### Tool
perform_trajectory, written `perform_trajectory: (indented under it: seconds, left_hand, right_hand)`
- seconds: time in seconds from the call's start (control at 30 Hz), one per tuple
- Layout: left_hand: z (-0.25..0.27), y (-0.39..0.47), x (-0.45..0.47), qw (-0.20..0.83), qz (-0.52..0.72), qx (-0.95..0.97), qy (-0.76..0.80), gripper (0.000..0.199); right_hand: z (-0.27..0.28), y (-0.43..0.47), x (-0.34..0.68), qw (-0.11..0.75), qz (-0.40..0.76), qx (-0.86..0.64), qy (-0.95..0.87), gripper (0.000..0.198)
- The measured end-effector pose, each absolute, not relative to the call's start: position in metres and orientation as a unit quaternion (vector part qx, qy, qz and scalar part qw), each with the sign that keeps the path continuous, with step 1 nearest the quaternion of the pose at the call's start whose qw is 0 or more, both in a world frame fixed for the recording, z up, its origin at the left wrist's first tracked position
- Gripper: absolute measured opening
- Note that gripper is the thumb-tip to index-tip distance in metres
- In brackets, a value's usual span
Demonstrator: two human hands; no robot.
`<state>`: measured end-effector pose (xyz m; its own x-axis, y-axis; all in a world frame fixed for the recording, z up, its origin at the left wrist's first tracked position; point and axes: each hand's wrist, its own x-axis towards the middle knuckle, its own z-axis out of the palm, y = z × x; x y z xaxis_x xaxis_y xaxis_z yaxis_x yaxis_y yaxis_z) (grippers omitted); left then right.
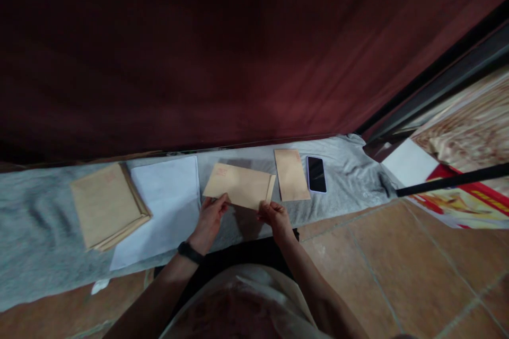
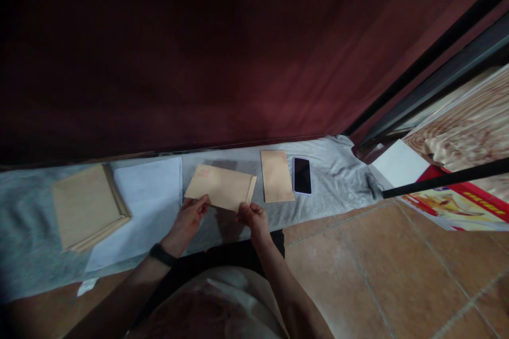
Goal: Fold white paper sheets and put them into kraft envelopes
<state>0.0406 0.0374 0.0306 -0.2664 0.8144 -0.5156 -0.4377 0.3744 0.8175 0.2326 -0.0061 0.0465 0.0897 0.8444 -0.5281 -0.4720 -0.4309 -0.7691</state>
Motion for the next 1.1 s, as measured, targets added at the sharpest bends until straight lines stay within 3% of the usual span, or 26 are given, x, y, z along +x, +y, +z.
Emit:
perform_trajectory:
  seconds: [0.3,0.43,0.57,0.67,0.8,1.1]
  left_hand:
    - [0.032,0.035,0.034,0.601,0.508,0.199,0.583,0.022]
    - [0.041,0.036,0.035,0.661,0.455,0.168,0.573,0.025]
    - [0.058,0.035,0.041,0.754,0.407,0.142,0.496,0.048]
    - [0.060,0.028,0.051,0.781,0.398,0.131,0.463,0.042]
    - [0.045,0.012,0.064,0.784,0.383,0.147,0.466,0.027]
    - [0.022,0.001,0.058,0.668,0.394,0.263,0.574,0.035]
  right_hand:
    - [0.046,0.011,0.248,0.528,0.597,-0.548,-0.253,0.040]
    - [0.060,0.016,0.256,0.536,0.425,-0.576,-0.448,0.033]
    - [0.067,0.013,0.263,0.390,0.215,-0.531,-0.721,0.038]
    - [0.058,0.007,0.262,0.291,0.138,-0.466,-0.824,0.049]
    - [0.034,-0.006,0.252,0.246,0.135,-0.442,-0.852,0.048]
    - [0.002,-0.030,0.240,0.222,0.165,-0.488,-0.828,0.048]
